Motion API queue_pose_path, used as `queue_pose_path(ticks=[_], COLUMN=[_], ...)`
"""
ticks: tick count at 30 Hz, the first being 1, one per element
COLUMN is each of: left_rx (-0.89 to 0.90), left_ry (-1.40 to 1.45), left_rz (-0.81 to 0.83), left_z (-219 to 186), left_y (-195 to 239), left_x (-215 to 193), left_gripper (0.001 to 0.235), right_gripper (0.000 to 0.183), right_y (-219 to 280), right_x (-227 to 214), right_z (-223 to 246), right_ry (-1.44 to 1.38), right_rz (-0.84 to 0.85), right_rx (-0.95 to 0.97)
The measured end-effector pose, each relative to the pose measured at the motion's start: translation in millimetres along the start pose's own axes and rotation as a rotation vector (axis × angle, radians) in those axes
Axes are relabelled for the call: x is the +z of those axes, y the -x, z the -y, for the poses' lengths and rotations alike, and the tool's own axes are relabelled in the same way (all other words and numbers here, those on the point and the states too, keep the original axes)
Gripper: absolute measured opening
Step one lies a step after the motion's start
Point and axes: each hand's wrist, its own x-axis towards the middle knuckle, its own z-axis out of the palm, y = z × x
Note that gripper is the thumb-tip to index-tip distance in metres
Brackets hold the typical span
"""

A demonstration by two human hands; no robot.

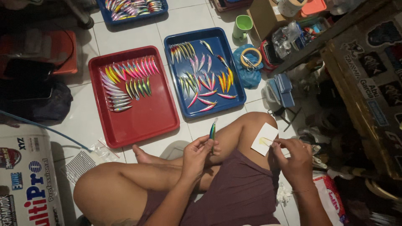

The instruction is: The person sits on the floor and assembles fishing lures by inserting small hooks into the body of each lure. They pick lures from a blue tray, perform the insertion, and place the finished lures into a red tray. The process is repeated for multiple lures.

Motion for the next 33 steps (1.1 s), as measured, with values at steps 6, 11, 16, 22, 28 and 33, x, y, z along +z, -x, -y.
queue_pose_path(ticks=[6,11,16,22,28,33], left_rx=[-0.025,-0.022,-0.076,-0.015,0.015,0.0], left_ry=[0.015,-0.041,-0.03,-0.086,-0.081,-0.082], left_rz=[0.013,0.055,0.092,0.096,0.11,0.1], left_z=[6,1,-2,-9,-3,-5], left_y=[-1,3,6,8,5,6], left_x=[0,2,3,5,2,3], left_gripper=[0.045,0.035,0.036,0.029,0.026,0.028], right_gripper=[0.008,0.012,0.011,0.008,0.006,0.005], right_y=[-11,-16,-15,-1,2,1], right_x=[-21,-26,-25,-11,1,3], right_z=[26,38,30,3,-1,0], right_ry=[-0.378,-0.581,-0.555,-0.068,0.074,0.104], right_rz=[0.034,0.051,0.044,0.095,-0.005,-0.032], right_rx=[0.175,0.26,0.179,0.019,-0.132,-0.171])
